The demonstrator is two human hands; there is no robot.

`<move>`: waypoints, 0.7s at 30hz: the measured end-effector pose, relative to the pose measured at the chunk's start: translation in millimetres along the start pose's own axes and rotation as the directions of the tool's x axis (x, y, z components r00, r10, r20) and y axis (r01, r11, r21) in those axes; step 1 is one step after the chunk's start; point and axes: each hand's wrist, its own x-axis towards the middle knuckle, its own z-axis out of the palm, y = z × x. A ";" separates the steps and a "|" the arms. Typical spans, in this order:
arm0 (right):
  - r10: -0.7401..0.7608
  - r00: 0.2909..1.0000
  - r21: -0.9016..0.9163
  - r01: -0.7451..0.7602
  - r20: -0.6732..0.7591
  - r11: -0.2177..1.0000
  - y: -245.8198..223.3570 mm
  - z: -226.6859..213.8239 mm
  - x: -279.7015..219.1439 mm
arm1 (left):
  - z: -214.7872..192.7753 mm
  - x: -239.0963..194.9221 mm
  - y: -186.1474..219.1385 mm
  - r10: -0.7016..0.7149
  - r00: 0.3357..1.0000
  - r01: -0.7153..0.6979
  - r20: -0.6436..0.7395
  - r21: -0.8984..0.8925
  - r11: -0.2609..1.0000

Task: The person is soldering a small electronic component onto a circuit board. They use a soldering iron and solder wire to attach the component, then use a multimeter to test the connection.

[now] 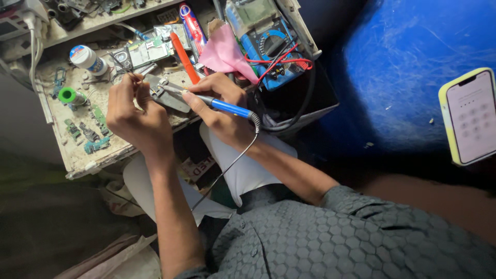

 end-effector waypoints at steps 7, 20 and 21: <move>0.101 0.995 0.142 -0.101 0.010 0.985 2.0 2.3 -1.1 | 0.1 -1.8 0.8 -0.003 1.000 0.002 0.018 0.030 1.000; 0.005 1.000 0.040 -0.005 -0.006 0.999 4.4 7.0 0.7 | -6.0 3.9 4.7 0.002 1.000 -0.001 -0.021 0.036 0.999; -0.002 1.000 0.041 0.002 -0.008 0.999 4.9 7.4 1.1 | -6.5 4.4 4.9 -0.002 1.000 0.003 -0.021 0.025 1.000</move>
